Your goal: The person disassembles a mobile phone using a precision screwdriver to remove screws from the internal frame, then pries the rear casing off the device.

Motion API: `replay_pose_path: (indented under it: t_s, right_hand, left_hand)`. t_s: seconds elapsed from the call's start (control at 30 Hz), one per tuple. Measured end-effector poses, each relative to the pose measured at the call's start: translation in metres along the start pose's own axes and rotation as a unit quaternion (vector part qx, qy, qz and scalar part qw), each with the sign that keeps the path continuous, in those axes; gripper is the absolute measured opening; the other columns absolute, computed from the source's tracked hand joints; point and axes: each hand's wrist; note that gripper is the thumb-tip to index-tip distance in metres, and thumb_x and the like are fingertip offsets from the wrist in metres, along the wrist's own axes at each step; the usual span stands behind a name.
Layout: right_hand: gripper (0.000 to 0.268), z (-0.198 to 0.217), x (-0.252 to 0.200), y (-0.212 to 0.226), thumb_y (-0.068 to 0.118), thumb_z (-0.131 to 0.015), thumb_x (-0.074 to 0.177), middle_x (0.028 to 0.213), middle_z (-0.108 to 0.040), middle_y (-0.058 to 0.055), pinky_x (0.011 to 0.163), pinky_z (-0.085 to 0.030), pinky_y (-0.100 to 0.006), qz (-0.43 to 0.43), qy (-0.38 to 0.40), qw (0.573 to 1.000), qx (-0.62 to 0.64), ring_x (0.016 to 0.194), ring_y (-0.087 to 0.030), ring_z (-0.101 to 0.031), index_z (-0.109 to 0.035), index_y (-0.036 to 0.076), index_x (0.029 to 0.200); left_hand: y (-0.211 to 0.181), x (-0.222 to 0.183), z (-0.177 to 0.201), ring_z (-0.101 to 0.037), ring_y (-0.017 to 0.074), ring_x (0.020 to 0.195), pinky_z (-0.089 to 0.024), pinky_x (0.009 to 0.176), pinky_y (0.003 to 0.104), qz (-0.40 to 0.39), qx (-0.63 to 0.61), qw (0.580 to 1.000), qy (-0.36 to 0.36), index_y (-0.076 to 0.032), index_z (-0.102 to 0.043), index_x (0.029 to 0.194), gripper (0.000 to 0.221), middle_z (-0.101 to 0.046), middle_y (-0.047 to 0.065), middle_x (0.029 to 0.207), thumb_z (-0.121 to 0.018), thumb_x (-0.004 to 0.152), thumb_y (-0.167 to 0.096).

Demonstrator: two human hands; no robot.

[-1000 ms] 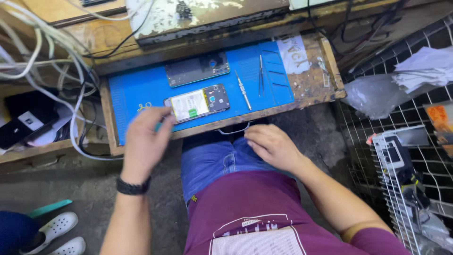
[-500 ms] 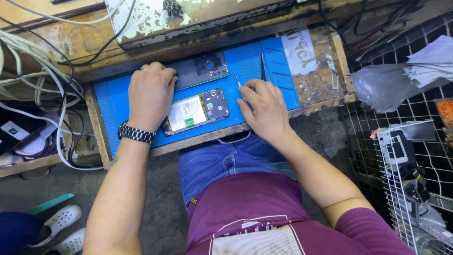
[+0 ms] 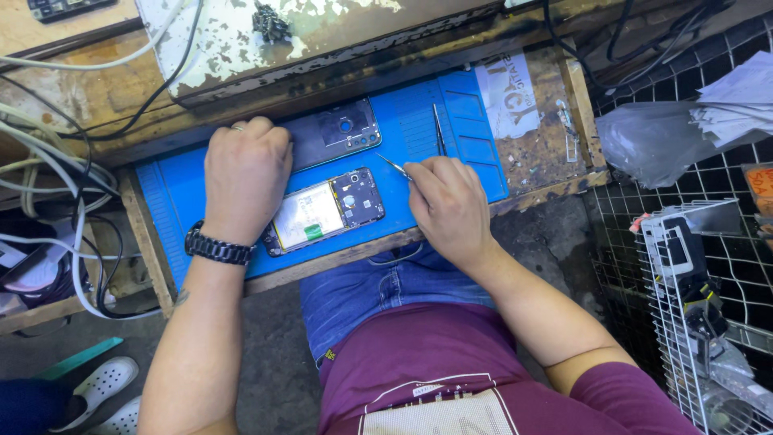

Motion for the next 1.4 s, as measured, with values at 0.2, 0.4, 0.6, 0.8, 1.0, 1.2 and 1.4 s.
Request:
replay_pose_path:
  t_s: [0.2, 0.4, 0.6, 0.8, 1.0, 1.2, 1.4]
  right_hand:
    - [0.024, -0.001, -0.004, 0.0, 0.001, -0.072, 0.09, 0.104, -0.066, -0.012, 0.086, -0.049, -0.042, 0.002, -0.042, 0.999, 0.009, 0.097, -0.03, -0.064, -0.068, 0.001, 0.114]
    - [0.025, -0.004, -0.005, 0.0, 0.001, -0.072, 0.09, 0.102, -0.066, -0.012, 0.083, -0.049, -0.043, -0.009, -0.031, 0.999, 0.006, 0.094, -0.031, -0.063, -0.069, 0.0, 0.115]
    - [0.024, 0.0, -0.002, 0.001, 0.003, -0.071, 0.09, 0.102, -0.067, -0.012, 0.084, -0.049, -0.043, -0.005, -0.044, 0.999, 0.013, 0.094, -0.031, -0.064, -0.069, 0.001, 0.113]
    - [0.023, 0.0, -0.004, 0.001, 0.004, -0.071, 0.089, 0.102, -0.067, -0.012, 0.084, -0.05, -0.043, -0.005, -0.043, 0.999, 0.006, 0.095, -0.031, -0.065, -0.069, 0.002, 0.111]
    - [0.023, -0.001, -0.003, 0.002, 0.004, -0.071, 0.088, 0.102, -0.067, -0.011, 0.084, -0.049, -0.043, -0.001, -0.034, 0.999, 0.002, 0.095, -0.031, -0.065, -0.07, 0.002, 0.111]
    - [0.023, -0.003, -0.003, -0.004, 0.002, -0.072, 0.091, 0.103, -0.067, -0.012, 0.083, -0.048, -0.042, 0.0, -0.013, 1.0, -0.006, 0.095, -0.031, -0.064, -0.07, 0.001, 0.115]
    - [0.026, -0.002, -0.003, -0.001, 0.002, -0.071, 0.092, 0.105, -0.067, -0.012, 0.083, -0.048, -0.042, 0.0, -0.02, 1.0, 0.002, 0.094, -0.031, -0.064, -0.069, 0.001, 0.118]
  left_hand:
    - [0.0, -0.006, -0.001, -0.063, 0.0306, 0.084, -0.047, 0.075, 0.044, 0.032, -0.067, 0.997, -0.009, -0.009, -0.074, 0.096, 0.005, -0.063, 0.009, 0.088, -0.073, 0.093, -0.014]
    - [-0.004, -0.006, -0.001, -0.063, 0.0295, 0.083, -0.045, 0.074, 0.045, 0.023, -0.054, 0.998, -0.016, -0.012, -0.073, 0.088, 0.005, -0.063, 0.007, 0.085, -0.075, 0.091, -0.015]
    - [-0.01, 0.003, -0.006, -0.063, 0.0304, 0.081, -0.046, 0.074, 0.044, 0.032, -0.009, 0.999, -0.013, -0.01, -0.067, 0.083, 0.012, -0.061, 0.009, 0.083, -0.074, 0.091, -0.014]
    - [-0.014, -0.004, -0.003, -0.062, 0.032, 0.078, -0.046, 0.074, 0.045, 0.063, -0.032, 0.997, -0.018, -0.007, -0.068, 0.086, 0.011, -0.061, 0.011, 0.083, -0.074, 0.092, -0.015]
    - [-0.013, -0.007, 0.002, -0.062, 0.0321, 0.082, -0.046, 0.074, 0.046, 0.06, -0.055, 0.997, -0.009, -0.009, -0.07, 0.084, 0.01, -0.061, 0.011, 0.084, -0.075, 0.088, -0.016]
    - [-0.002, -0.012, -0.011, -0.061, 0.0338, 0.086, -0.044, 0.077, 0.047, 0.074, -0.075, 0.994, -0.019, -0.008, -0.07, 0.092, 0.01, -0.063, 0.012, 0.089, -0.076, 0.096, -0.015]
    - [0.002, -0.023, 0.0, -0.063, 0.0323, 0.096, -0.044, 0.086, 0.045, 0.083, -0.133, 0.987, -0.031, -0.008, -0.07, 0.099, 0.002, -0.065, 0.01, 0.098, -0.072, 0.098, -0.007]
Point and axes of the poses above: each hand's wrist, its own x-axis towards the middle knuckle, its own z-axis out of the back of the hand, y = z × x
